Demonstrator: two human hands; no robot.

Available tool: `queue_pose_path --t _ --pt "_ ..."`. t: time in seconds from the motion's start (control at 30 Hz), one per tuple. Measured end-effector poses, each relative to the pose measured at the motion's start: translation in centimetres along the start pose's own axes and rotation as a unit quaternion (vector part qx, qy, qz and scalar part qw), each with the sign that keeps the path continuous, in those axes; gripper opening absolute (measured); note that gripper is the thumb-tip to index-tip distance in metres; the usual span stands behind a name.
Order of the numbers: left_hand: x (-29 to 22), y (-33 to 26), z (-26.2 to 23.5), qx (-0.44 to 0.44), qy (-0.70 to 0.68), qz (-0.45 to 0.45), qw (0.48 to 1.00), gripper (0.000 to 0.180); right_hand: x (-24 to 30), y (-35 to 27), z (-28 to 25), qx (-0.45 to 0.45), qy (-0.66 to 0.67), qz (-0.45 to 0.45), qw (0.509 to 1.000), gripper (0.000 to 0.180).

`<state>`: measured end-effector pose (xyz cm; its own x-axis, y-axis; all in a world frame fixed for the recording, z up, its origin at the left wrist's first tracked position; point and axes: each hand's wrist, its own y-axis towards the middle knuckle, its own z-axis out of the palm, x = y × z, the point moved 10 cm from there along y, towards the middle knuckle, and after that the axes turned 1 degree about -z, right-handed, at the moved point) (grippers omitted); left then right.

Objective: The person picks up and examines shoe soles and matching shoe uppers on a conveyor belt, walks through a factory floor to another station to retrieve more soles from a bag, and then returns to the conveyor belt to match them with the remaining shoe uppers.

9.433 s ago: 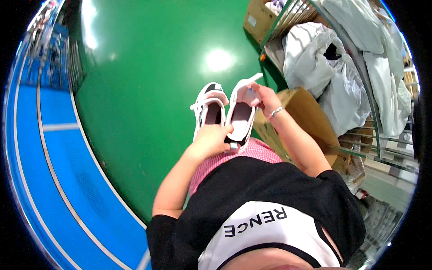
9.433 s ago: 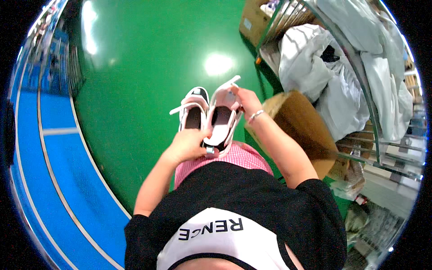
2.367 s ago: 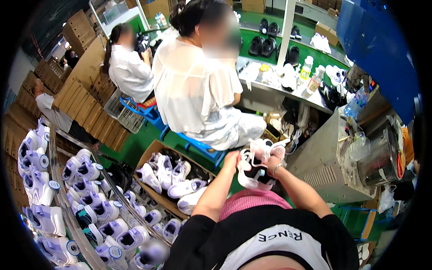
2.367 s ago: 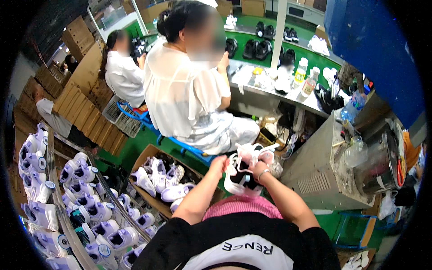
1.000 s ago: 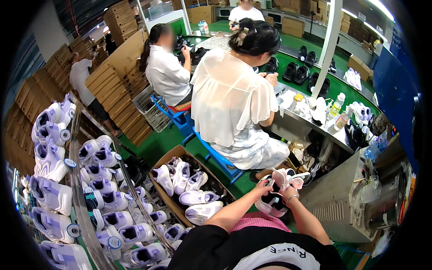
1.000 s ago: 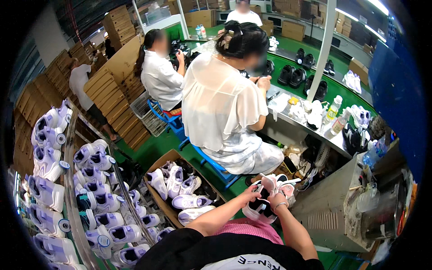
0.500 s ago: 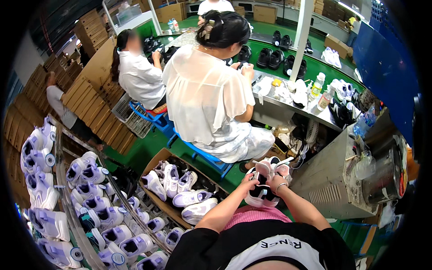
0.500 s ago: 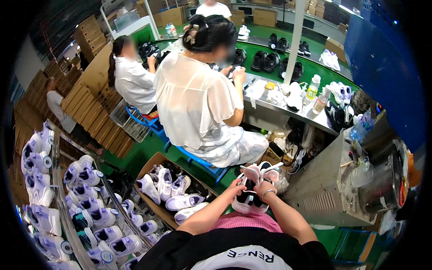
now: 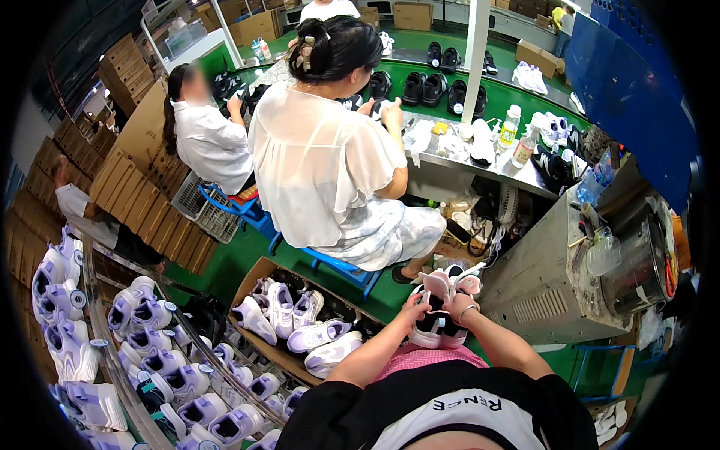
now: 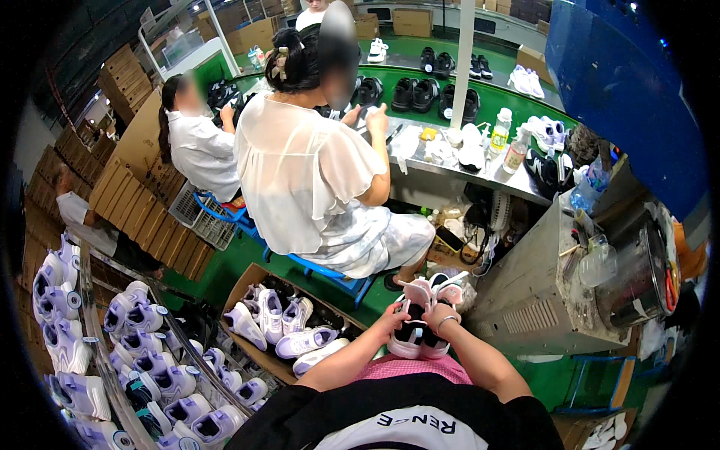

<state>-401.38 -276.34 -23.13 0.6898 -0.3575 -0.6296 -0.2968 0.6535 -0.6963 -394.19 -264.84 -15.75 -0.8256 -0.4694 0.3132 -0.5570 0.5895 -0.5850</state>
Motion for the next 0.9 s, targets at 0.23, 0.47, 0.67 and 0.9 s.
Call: queue_pose_path --t 0.23,0.47,0.67,0.9 --pt "0.7 -0.2 0.3 0.000 -0.011 0.014 1.000 0.071 -1.4 -0.4 1.3 0.022 0.043 0.042 0.998 0.033" --pt "0.4 0.4 -2.0 -0.074 -0.014 0.036 0.997 0.065 0.7 0.0 0.6 0.046 0.064 -0.064 0.995 0.045" --pt "-1.2 -0.1 -4.2 0.079 -0.261 0.053 0.961 0.042 5.1 -0.4 0.4 0.150 0.229 -0.159 0.949 0.025" --pt "-5.1 -6.5 -6.3 0.061 -0.404 0.033 0.912 0.040 10.8 0.1 -1.2 0.084 -0.166 -0.218 0.958 0.041"
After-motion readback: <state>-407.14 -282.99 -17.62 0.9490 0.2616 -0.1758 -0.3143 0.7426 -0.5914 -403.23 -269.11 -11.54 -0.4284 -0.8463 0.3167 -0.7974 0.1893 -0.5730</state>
